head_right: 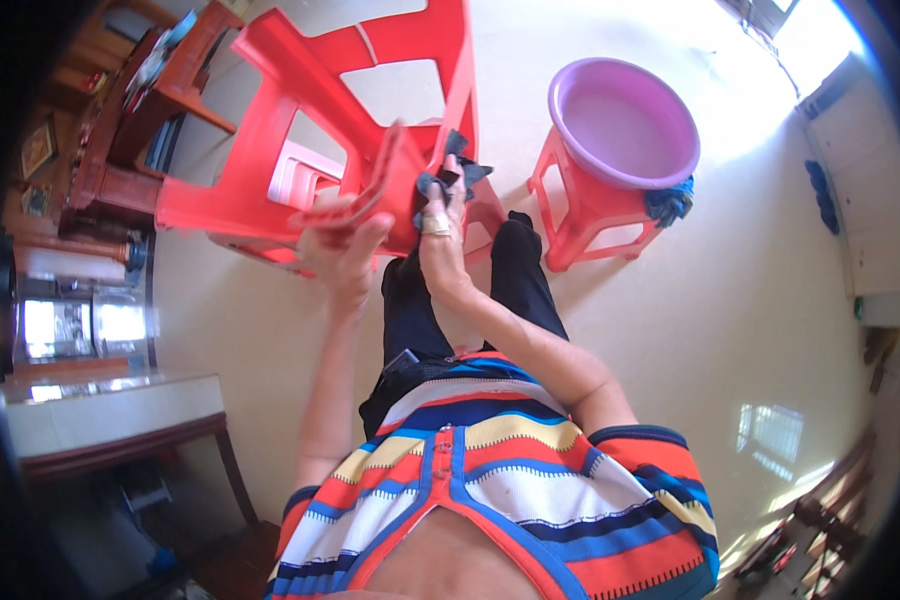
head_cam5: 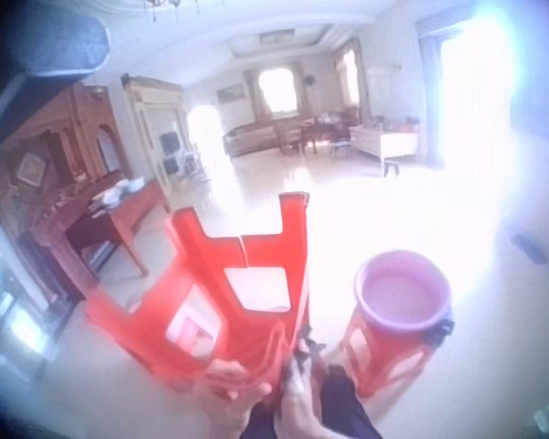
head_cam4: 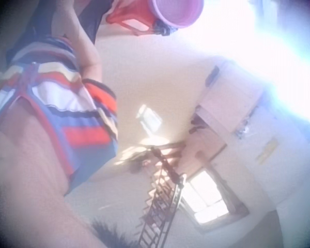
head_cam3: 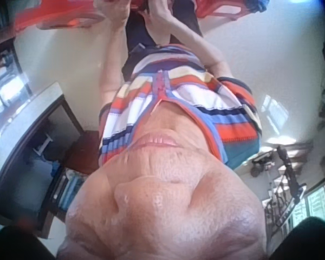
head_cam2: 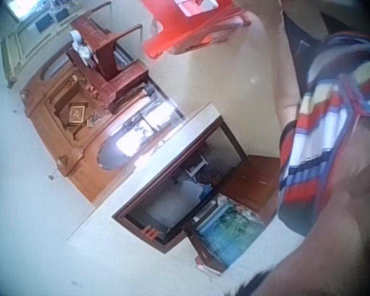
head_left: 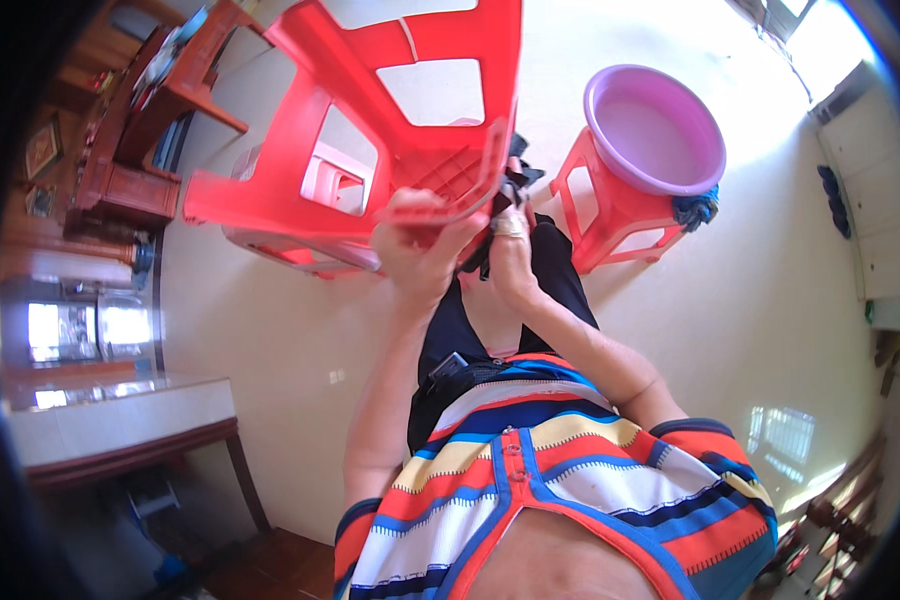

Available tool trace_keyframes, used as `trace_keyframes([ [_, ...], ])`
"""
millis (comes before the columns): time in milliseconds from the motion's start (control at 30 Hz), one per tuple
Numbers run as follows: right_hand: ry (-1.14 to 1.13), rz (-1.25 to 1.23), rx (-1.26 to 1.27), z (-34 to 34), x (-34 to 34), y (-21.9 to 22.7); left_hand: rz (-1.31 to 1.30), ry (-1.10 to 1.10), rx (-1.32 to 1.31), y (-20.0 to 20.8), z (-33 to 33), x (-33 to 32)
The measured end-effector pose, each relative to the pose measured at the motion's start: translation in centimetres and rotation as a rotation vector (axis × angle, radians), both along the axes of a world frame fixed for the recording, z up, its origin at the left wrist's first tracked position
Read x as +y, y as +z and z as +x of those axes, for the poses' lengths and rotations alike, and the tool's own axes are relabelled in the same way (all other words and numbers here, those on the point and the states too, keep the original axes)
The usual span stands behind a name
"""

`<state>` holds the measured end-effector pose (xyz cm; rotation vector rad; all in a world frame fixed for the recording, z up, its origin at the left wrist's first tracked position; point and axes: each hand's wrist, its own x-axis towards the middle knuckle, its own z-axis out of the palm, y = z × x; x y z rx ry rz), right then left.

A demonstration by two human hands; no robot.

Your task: The person cleans plastic stools by wiping them with a damp cloth, dipping the cloth in a basin of water several times to rinse it and then continuing to wipe different parts of the stools.

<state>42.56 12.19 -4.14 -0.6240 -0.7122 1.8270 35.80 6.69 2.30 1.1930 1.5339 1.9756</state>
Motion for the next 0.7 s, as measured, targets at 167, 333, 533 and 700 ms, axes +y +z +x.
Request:
trace_keyframes([
  [167,-0.047,0.402,-0.230,1.6,-0.2,-0.5,-0.028,0.211,0.142,0.1,2.9,5.1],
  [333,-0.136,0.511,-0.359,2.1,3.1,-2.8,-0.048,0.015,0.250,0.7,3.4,8.3],
  [533,-0.083,0.336,-0.373,4.3,1.9,-0.7,0.199,0.289,0.822,0.7,-1.7,2.8],
  [700,-0.048,0.313,-0.342,5.1,0.2,-4.6,0.323,0.737,0.685,0.6,-8.7,-5.4],
])
